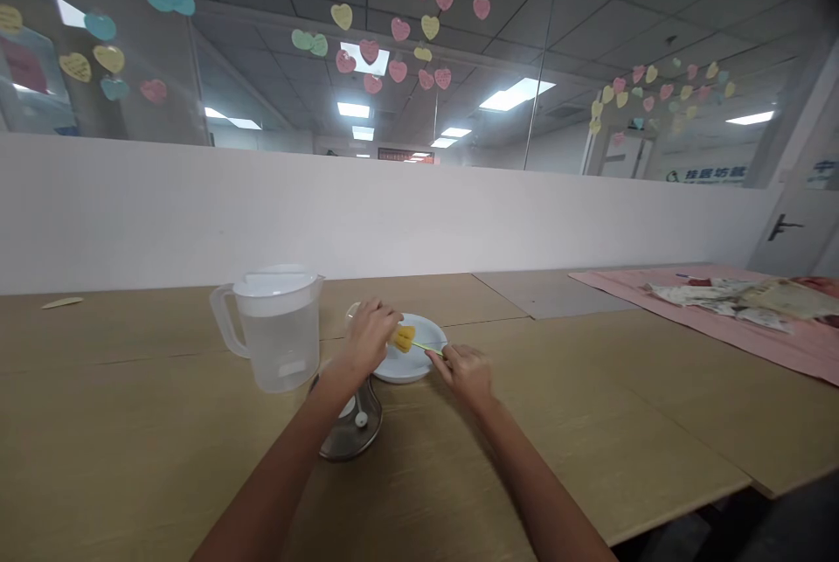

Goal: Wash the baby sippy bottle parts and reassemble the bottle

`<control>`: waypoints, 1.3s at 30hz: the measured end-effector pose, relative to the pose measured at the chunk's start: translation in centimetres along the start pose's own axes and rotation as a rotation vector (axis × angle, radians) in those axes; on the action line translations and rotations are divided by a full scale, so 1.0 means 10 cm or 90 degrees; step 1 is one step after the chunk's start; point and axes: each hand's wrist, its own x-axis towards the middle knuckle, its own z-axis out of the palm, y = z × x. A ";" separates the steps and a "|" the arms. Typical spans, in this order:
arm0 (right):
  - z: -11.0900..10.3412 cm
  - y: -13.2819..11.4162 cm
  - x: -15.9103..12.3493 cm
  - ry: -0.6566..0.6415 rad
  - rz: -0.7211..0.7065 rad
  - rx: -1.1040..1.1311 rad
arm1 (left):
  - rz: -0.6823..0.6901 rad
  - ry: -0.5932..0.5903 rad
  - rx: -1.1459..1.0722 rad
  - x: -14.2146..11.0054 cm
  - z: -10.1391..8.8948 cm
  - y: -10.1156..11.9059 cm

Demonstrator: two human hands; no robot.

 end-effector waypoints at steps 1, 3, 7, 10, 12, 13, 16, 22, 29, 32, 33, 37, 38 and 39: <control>0.01 -0.04 0.00 -0.004 -0.006 0.003 | 0.009 -0.014 0.003 0.00 0.01 0.03; 0.04 -0.11 -0.02 -0.022 -0.020 0.015 | 0.021 -0.049 -0.010 0.01 0.05 0.08; 0.06 -0.19 -0.05 -0.101 -0.035 0.062 | 0.035 -0.095 -0.036 0.02 0.15 0.13; 0.04 -0.20 -0.05 -0.125 -0.021 0.097 | 0.012 -0.089 -0.013 0.02 0.18 0.09; 0.02 -0.19 -0.04 -0.116 0.006 0.104 | -0.009 -0.074 -0.003 0.02 0.17 0.07; 0.01 -0.19 -0.03 -0.113 0.026 0.100 | -0.009 -0.067 -0.004 0.02 0.17 0.06; 0.01 -0.19 -0.01 -0.128 0.096 0.077 | 0.028 -0.057 -0.031 0.03 0.16 0.08; 0.06 -0.22 -0.05 -0.199 0.103 0.129 | 0.019 -0.066 -0.054 0.03 0.17 0.09; 0.01 0.08 -0.02 -0.151 0.180 0.094 | -0.057 0.006 0.002 0.01 -0.04 -0.10; 0.01 0.22 -0.01 -0.161 0.334 0.004 | -0.152 0.048 -0.025 0.00 -0.23 -0.14; 0.02 0.25 -0.01 -0.181 0.385 -0.024 | -0.174 0.048 -0.056 0.00 -0.30 -0.13; 0.12 0.34 -0.09 -0.328 0.497 -0.087 | -0.174 -0.050 -0.221 -0.03 -0.46 0.14; 0.15 0.35 -0.11 -0.372 0.504 -0.089 | -0.147 -0.086 -0.255 -0.04 -0.46 0.25; 0.16 0.36 -0.14 -0.414 0.504 -0.084 | -0.110 -0.121 -0.284 -0.04 -0.46 0.36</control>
